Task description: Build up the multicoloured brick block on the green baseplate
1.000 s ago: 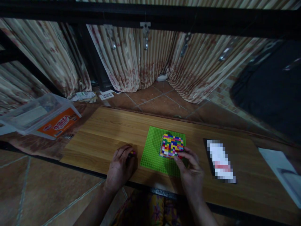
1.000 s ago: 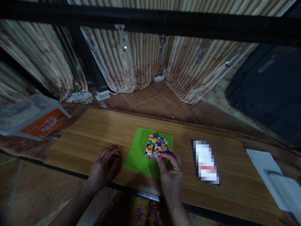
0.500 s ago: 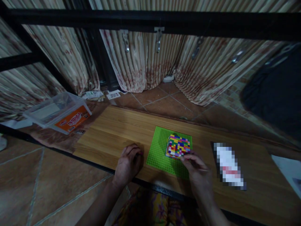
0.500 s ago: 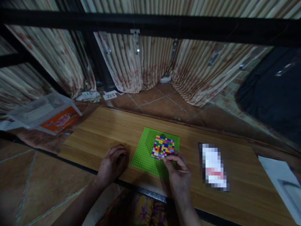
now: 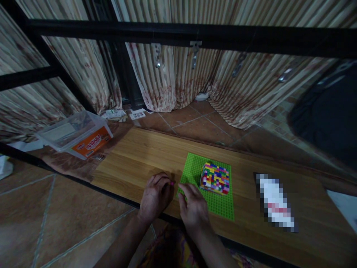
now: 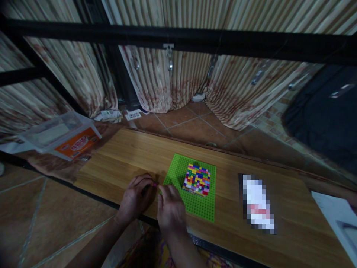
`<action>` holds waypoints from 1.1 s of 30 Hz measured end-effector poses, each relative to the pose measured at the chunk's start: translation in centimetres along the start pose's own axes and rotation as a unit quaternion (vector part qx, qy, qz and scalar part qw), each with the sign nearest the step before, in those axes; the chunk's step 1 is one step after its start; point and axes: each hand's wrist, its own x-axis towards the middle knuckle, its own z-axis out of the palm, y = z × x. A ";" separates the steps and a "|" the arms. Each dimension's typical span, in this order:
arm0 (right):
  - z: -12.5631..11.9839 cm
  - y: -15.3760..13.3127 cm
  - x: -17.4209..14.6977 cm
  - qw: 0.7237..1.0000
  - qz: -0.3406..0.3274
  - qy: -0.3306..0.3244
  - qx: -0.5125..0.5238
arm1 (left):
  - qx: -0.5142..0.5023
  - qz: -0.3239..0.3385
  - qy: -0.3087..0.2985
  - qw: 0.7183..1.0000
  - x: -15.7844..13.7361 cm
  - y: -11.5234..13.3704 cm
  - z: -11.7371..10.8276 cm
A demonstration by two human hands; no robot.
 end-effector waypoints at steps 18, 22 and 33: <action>3.4 -1.0 1.4 0.998 0.063 0.006 -0.007 | 0.040 0.072 0.032 0.996 -0.3 -1.6 -0.2; 1.4 -1.1 0.8 0.997 0.061 0.021 0.047 | 0.037 0.066 0.035 0.996 -0.3 -1.7 -0.3; -7.7 2.7 -3.1 0.961 0.219 0.132 0.106 | 0.019 0.074 0.045 0.996 -0.3 -1.5 -0.3</action>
